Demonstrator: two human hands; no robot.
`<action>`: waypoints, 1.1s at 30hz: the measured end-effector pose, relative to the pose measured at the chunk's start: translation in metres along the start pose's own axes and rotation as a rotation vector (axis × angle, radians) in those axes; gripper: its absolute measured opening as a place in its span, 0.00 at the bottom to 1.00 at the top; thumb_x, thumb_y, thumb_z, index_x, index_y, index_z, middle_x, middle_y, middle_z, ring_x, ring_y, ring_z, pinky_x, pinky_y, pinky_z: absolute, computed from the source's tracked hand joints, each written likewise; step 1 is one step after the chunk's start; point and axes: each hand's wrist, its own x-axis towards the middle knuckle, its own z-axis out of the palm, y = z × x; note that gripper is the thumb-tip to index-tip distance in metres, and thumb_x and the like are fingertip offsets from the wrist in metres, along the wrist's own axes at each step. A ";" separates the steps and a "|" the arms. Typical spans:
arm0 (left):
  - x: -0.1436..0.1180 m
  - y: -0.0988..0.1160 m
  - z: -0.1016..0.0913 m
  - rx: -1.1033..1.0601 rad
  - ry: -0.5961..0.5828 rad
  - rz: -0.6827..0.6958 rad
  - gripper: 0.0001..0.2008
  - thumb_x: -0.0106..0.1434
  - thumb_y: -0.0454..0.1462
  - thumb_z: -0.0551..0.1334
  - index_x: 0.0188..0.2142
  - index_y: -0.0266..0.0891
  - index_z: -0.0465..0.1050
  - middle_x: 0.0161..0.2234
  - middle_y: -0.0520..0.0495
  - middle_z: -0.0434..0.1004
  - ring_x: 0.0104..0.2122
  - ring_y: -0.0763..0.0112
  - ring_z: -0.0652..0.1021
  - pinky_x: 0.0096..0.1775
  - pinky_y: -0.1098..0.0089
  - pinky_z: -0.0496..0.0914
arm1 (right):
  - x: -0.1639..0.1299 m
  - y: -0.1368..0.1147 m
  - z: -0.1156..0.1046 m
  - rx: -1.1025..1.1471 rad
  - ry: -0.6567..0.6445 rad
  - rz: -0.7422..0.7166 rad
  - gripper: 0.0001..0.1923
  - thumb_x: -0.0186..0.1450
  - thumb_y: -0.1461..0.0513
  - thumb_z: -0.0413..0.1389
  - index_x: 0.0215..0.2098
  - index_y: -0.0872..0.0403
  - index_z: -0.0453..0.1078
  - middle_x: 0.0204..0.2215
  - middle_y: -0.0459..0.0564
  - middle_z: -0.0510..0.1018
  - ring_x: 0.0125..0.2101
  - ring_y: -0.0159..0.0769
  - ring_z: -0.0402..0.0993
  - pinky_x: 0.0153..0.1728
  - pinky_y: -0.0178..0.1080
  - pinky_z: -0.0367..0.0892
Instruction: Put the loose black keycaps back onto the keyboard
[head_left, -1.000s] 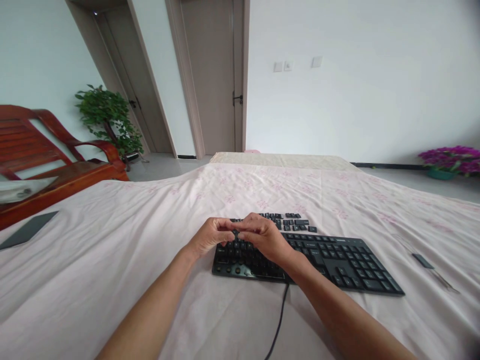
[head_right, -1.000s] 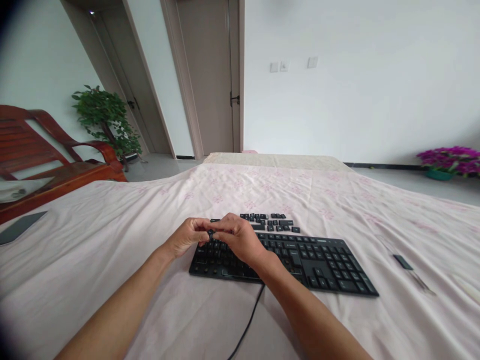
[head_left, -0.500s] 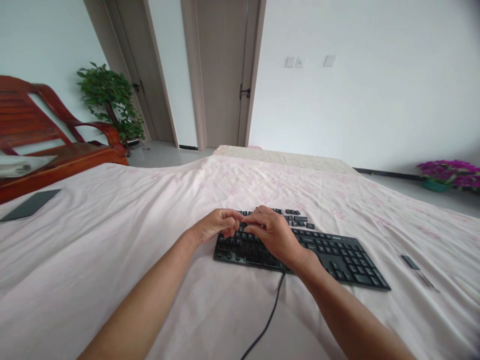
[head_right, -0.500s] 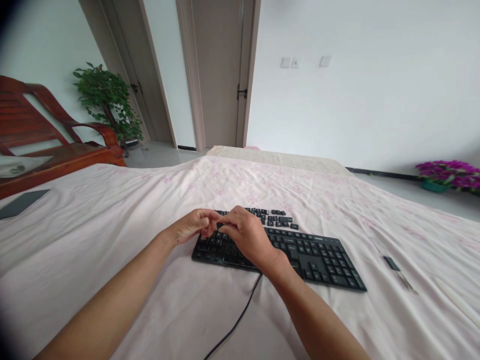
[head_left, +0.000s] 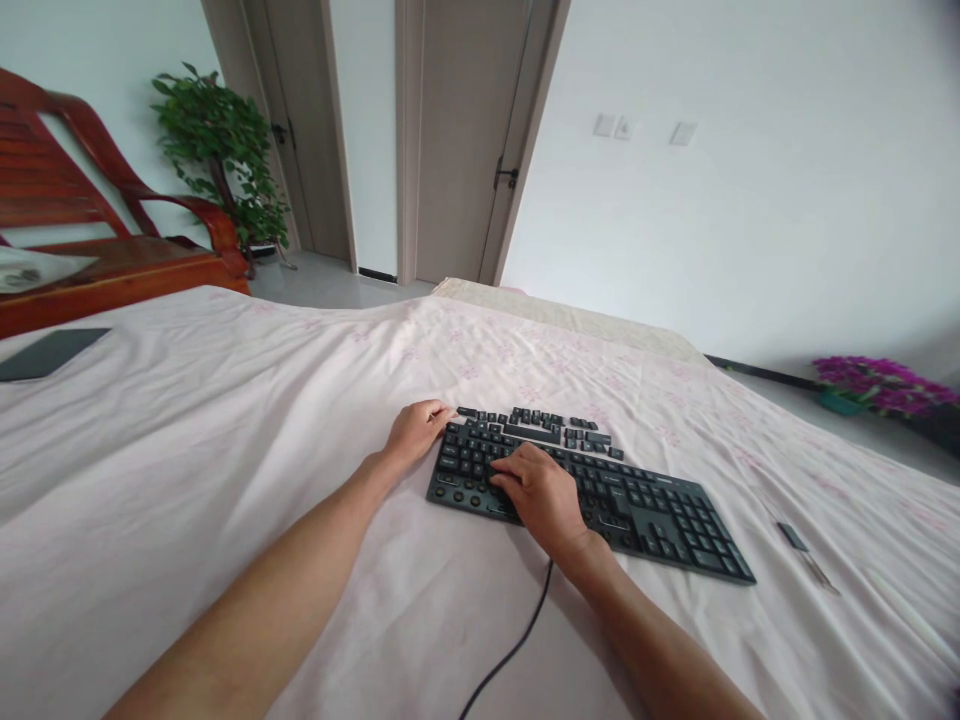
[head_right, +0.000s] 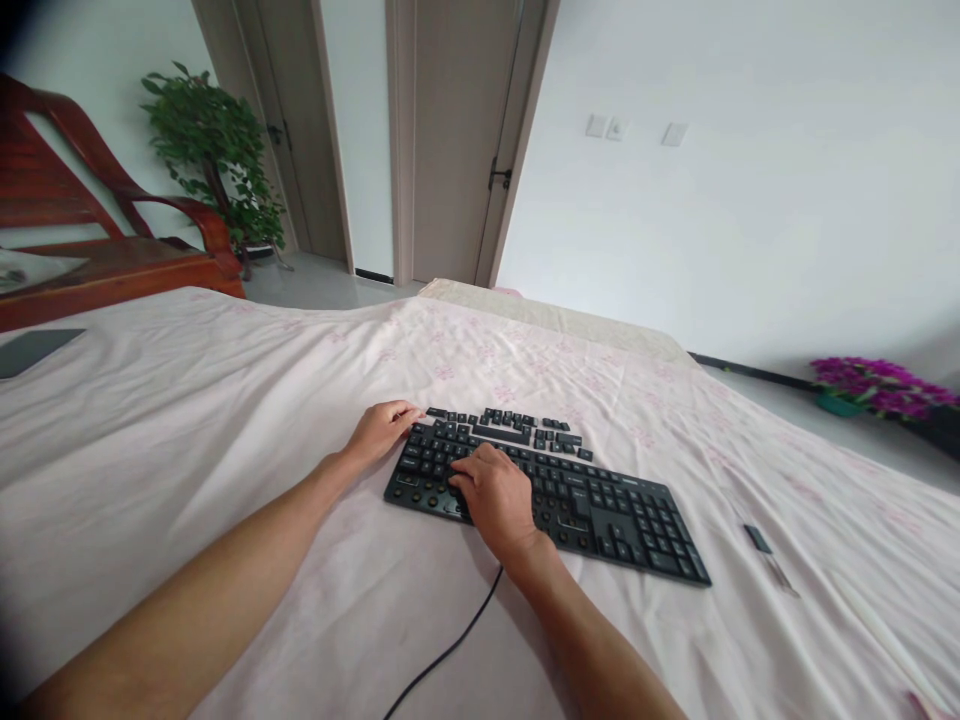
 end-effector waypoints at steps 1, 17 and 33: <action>0.000 0.000 0.000 0.020 0.003 0.009 0.19 0.64 0.49 0.56 0.36 0.42 0.81 0.35 0.48 0.83 0.35 0.65 0.79 0.36 0.71 0.67 | 0.000 -0.001 0.001 -0.009 -0.004 -0.005 0.07 0.65 0.61 0.60 0.40 0.48 0.80 0.35 0.47 0.78 0.40 0.36 0.74 0.40 0.35 0.67; 0.000 0.002 -0.002 0.098 0.009 0.023 0.16 0.64 0.47 0.57 0.35 0.43 0.82 0.38 0.48 0.84 0.38 0.64 0.79 0.39 0.70 0.67 | 0.007 -0.019 -0.006 -0.316 -0.148 -0.096 0.08 0.67 0.63 0.57 0.32 0.50 0.77 0.33 0.48 0.76 0.37 0.37 0.71 0.34 0.35 0.63; 0.000 0.000 -0.001 0.094 0.014 0.027 0.15 0.63 0.45 0.58 0.36 0.43 0.81 0.38 0.48 0.83 0.39 0.64 0.79 0.40 0.70 0.67 | -0.011 -0.031 -0.001 -0.564 -0.215 -0.267 0.14 0.63 0.73 0.51 0.44 0.58 0.72 0.38 0.56 0.73 0.38 0.44 0.67 0.38 0.45 0.65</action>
